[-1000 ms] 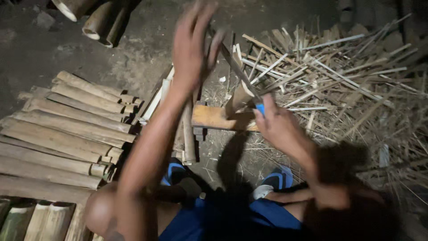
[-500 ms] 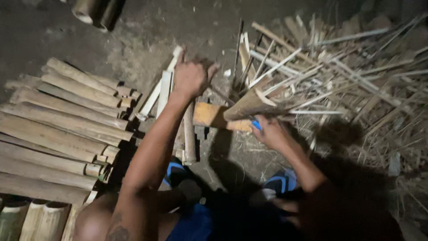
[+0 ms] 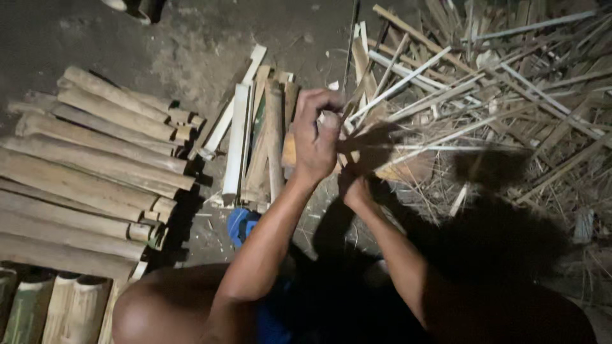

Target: The person splits bamboo poles into thin strips using a knife and a wooden block. They repeatedly pick up bamboo pieces, position them on the block, and split them with the knife, discarding the resulting strips to the side.

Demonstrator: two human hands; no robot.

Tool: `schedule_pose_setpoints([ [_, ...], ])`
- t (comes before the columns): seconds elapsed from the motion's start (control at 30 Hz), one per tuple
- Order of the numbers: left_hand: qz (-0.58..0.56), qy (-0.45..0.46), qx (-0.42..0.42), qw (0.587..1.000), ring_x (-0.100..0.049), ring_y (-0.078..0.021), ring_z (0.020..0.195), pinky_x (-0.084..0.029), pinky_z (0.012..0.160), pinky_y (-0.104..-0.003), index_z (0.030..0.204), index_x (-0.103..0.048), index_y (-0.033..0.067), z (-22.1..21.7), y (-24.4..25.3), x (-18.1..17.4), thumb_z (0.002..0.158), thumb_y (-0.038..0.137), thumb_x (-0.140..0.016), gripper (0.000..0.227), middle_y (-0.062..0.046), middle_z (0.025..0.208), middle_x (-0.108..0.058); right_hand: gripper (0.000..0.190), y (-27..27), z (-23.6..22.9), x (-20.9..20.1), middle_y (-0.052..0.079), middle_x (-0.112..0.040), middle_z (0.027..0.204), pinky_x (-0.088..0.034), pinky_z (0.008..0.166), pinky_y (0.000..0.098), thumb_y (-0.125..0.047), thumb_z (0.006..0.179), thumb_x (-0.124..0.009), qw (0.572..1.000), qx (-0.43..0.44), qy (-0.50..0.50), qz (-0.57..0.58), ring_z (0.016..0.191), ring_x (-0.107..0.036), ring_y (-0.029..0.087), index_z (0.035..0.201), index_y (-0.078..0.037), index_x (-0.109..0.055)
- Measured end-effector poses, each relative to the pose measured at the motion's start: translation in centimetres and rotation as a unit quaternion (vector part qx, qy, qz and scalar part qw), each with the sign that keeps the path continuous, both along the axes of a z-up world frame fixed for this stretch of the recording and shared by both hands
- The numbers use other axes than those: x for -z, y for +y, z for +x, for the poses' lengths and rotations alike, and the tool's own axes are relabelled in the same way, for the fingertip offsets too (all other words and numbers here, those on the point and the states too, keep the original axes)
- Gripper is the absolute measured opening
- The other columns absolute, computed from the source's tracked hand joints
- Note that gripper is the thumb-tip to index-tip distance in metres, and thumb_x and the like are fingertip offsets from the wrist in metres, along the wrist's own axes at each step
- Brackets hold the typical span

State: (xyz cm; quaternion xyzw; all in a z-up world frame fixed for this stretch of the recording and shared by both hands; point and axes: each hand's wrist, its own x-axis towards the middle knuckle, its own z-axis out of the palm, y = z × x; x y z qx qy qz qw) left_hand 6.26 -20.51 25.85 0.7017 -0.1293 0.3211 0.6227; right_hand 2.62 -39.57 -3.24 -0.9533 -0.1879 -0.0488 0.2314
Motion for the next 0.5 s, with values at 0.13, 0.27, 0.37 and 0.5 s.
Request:
schedule_pose_setpoints([
  [0.13, -0.075, 0.041, -0.023, 0.996, -0.048, -0.0183, 0.077, -0.041, 0.074, -0.035, 0.1, -0.057, 0.0052, 1.1, -0.2, -1.2, 0.104, 0.043, -0.04, 0.041, -0.006, 0.091, -0.05, 0.031, 0.4, -1.5, -1.5, 0.025, -0.065, 0.093, -0.05, 0.067, 0.0522, -0.019, 0.095, -0.068, 0.817, 0.134, 0.46, 0.32, 0.08, -0.067, 0.043, 0.118, 0.0, -0.06],
  [0.27, -0.089, 0.054, -0.001, 0.995, -0.054, -0.0238, 0.097, -0.045, 0.094, -0.037, 0.117, -0.058, 0.0058, 3.7, -0.3, -1.2, 0.106, 0.04, -0.044, 0.039, -0.011, 0.107, -0.059, 0.046, -0.2, -2.4, -5.1, 0.027, -0.063, 0.103, -0.052, 0.073, 0.0521, -0.017, 0.092, -0.063, 0.941, 0.129, 0.271, 0.157, 0.086, -0.065, 0.044, 0.133, -0.002, -0.049],
  [0.37, -0.073, 0.008, -0.018, 0.997, -0.052, -0.0259, 0.131, -0.043, 0.119, -0.045, 0.141, -0.046, 0.0102, 4.6, -1.9, -1.7, 0.105, 0.041, -0.042, 0.048, -0.012, 0.139, -0.052, 0.036, -0.2, -1.2, -8.4, 0.028, -0.064, 0.105, -0.052, 0.077, 0.0523, -0.014, 0.094, -0.057, 0.971, 0.128, 0.19, 0.066, 0.09, -0.064, 0.043, 0.126, 0.001, -0.052],
  [0.5, -0.015, -0.03, -0.119, 0.992, -0.039, -0.0264, 0.139, -0.034, 0.123, -0.047, 0.143, -0.046, 0.0148, 4.8, -4.9, -2.2, 0.107, 0.039, -0.042, 0.044, -0.011, 0.148, -0.041, 0.025, 0.4, 0.5, -9.8, 0.027, -0.065, 0.111, -0.048, 0.088, 0.056, -0.006, 0.098, -0.055, 0.99, 0.045, -0.04, 0.129, 0.101, -0.061, 0.049, 0.121, 0.001, -0.057],
])
